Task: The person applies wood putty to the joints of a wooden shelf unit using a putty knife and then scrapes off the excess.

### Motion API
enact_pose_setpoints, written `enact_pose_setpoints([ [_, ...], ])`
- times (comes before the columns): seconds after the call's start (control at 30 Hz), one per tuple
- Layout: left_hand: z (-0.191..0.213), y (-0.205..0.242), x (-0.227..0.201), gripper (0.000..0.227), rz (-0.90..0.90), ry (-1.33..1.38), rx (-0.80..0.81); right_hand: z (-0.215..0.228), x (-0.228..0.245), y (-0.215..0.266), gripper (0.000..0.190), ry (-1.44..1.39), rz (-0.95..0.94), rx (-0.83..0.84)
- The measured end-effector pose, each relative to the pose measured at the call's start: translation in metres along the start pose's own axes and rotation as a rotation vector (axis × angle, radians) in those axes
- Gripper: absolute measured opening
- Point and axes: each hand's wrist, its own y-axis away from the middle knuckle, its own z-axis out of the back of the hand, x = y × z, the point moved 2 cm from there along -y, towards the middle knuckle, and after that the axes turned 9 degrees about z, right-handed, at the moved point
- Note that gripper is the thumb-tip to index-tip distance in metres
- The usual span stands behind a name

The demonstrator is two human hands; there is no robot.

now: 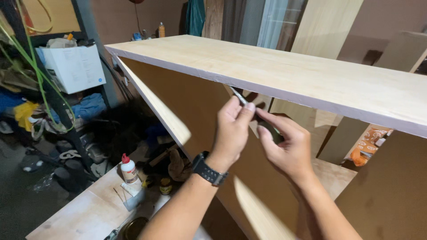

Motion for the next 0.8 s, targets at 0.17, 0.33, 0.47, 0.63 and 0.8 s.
enact_pose_setpoints([
  [0.17,-0.032,0.033,-0.025,0.033,0.019,0.118,0.18,0.031,0.014,0.012,0.03,0.024,-0.016,-0.004],
  [0.33,-0.027,0.022,-0.017,0.083,0.002,0.147,0.228,0.027,0.014,0.008,0.03,0.021,0.005,0.008],
  [0.47,-0.024,0.021,-0.015,0.094,-0.051,0.146,0.216,0.023,0.016,0.006,0.03,0.01,0.037,0.003],
  [0.63,-0.027,0.017,-0.02,0.094,-0.057,0.111,0.231,0.022,0.009,0.008,0.03,0.006,0.025,0.003],
  [0.8,-0.012,0.007,0.001,0.092,-0.045,0.024,0.195,0.017,0.012,0.009,0.029,-0.065,0.009,-0.03],
])
